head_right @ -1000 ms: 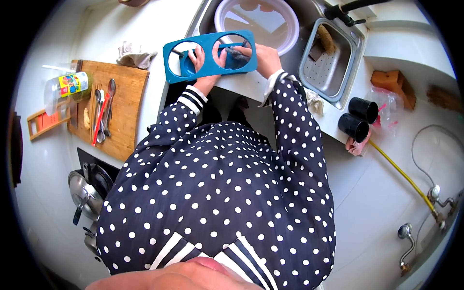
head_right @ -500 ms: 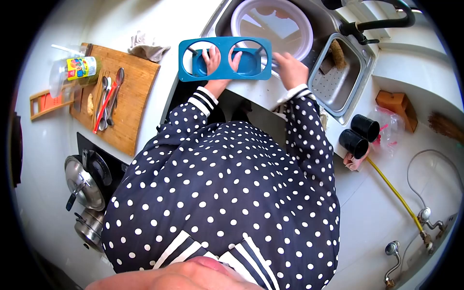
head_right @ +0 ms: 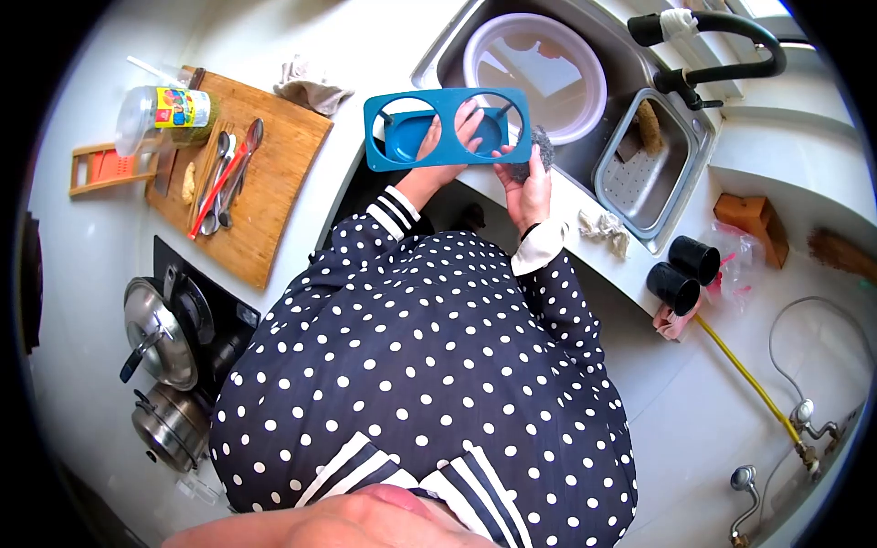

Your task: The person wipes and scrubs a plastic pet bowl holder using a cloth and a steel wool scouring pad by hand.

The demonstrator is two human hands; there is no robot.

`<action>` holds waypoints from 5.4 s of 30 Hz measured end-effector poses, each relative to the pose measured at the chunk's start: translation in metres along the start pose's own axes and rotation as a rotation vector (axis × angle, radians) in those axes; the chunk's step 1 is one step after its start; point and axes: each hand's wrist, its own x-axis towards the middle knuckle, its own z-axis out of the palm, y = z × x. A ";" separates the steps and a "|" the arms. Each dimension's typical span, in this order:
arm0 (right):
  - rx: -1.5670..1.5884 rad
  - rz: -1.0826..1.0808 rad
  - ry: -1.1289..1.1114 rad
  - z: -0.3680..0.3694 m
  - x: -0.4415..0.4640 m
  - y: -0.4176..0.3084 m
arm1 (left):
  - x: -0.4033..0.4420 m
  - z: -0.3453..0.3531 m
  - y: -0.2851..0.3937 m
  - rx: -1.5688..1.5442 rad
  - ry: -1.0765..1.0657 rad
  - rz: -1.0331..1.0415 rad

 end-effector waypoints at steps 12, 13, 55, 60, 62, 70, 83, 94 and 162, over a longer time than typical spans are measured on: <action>-0.355 0.139 -0.287 0.089 0.115 -0.018 | -0.081 -0.122 0.028 -0.281 0.578 -0.282; -0.331 0.097 -0.335 0.100 0.123 -0.016 | -0.088 -0.127 0.014 -0.257 0.615 -0.404; -1.393 -0.669 -0.451 0.035 0.066 0.028 | 0.038 -0.036 -0.053 0.234 -0.144 0.085; -1.403 -0.573 -0.483 0.023 0.065 0.011 | 0.041 -0.032 -0.051 0.246 -0.116 0.112; -1.356 -0.610 -0.456 0.036 0.060 0.025 | 0.039 -0.036 -0.050 0.241 -0.137 0.112; -1.348 -0.640 -0.496 0.034 0.060 0.023 | 0.037 -0.036 -0.052 0.277 -0.145 0.099; -1.472 -0.687 -0.413 -0.002 0.060 0.016 | 0.038 -0.032 -0.057 0.231 -0.120 0.082; -1.469 -1.092 -0.045 -0.001 -0.017 0.023 | 0.038 -0.017 -0.031 0.412 -0.024 -0.220; -1.747 -0.971 -0.034 0.030 -0.010 0.015 | 0.034 -0.002 -0.052 0.328 0.122 -0.242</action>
